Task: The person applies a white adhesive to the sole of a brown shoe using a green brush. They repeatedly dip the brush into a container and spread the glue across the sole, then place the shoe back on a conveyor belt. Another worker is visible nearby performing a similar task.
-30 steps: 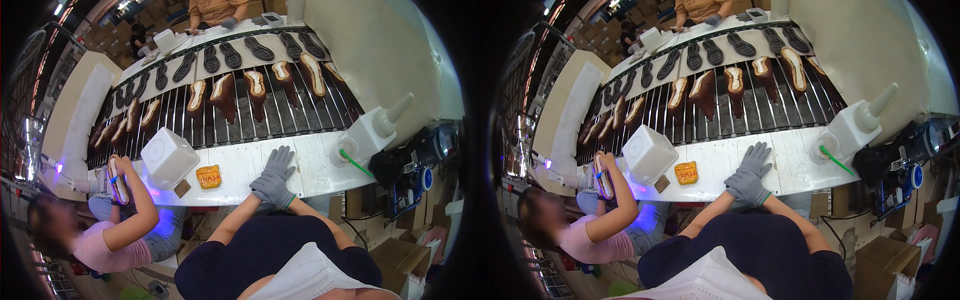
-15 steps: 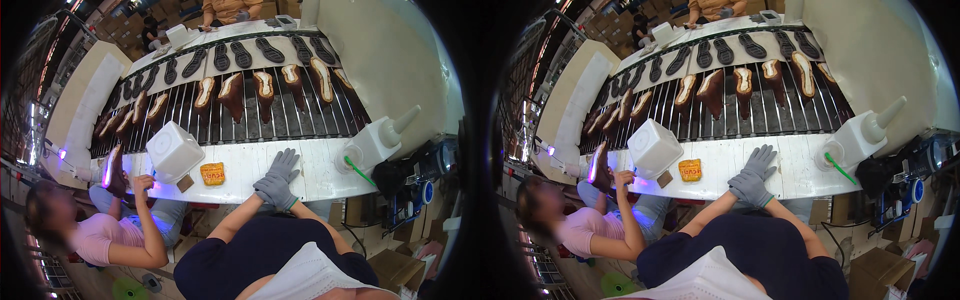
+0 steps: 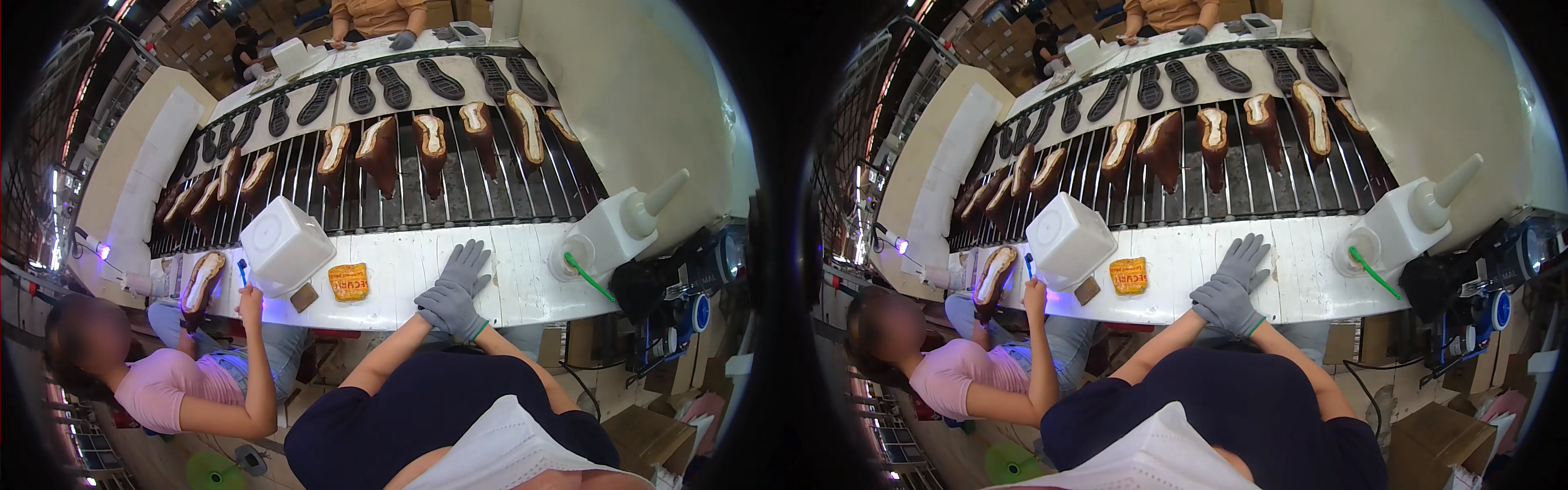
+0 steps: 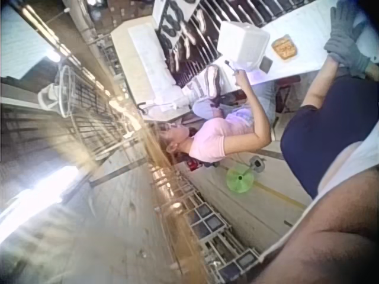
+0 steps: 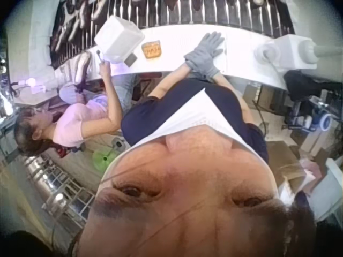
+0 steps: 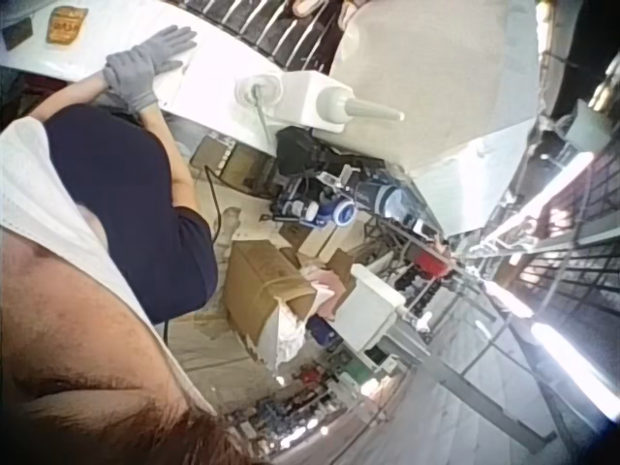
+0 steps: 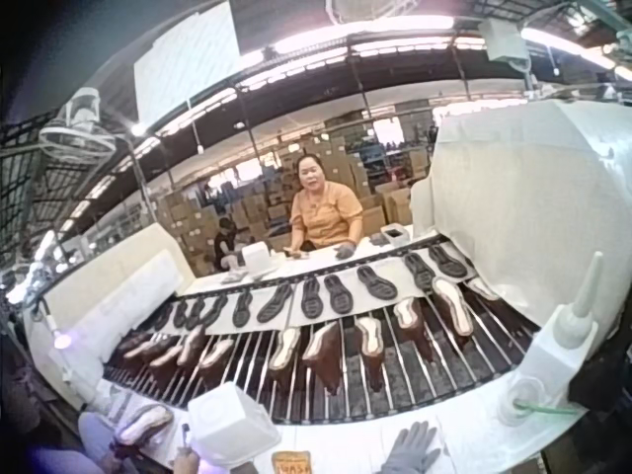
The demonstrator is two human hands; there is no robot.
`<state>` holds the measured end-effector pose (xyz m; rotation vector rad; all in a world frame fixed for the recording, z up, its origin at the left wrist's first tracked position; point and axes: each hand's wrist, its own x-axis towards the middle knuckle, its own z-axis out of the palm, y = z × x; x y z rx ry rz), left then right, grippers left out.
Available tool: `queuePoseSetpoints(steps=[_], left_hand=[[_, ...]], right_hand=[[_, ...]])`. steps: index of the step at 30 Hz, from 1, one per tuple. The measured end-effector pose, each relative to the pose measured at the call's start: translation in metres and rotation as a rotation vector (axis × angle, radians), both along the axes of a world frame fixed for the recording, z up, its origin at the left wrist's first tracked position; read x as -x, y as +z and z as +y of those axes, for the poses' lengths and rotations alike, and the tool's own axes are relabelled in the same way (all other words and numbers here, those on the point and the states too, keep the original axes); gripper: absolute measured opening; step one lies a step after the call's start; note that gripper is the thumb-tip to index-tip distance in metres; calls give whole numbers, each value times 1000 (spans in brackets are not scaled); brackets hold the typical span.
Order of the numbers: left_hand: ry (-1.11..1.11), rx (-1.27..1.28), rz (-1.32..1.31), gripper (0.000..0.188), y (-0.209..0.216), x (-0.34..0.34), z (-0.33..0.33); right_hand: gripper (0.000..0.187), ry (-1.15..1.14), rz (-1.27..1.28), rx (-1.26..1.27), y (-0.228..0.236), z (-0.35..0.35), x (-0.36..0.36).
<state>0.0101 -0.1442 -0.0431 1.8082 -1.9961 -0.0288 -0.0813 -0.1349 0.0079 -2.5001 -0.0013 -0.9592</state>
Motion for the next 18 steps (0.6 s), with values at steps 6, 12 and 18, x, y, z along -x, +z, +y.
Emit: queuePoseSetpoints(steps=[6, 12, 18], left_hand=[[1, 4, 1, 63, -2, 0, -1], [3, 15, 1, 62, -1, 0, 0], [9, -8, -1, 61, 2, 1, 1]], right_hand=[[19, 3, -6, -3, 1, 0, 0], [18, -1, -14, -6, -1, 0, -1], [18, 4, -17, 0, -1, 0, -1]])
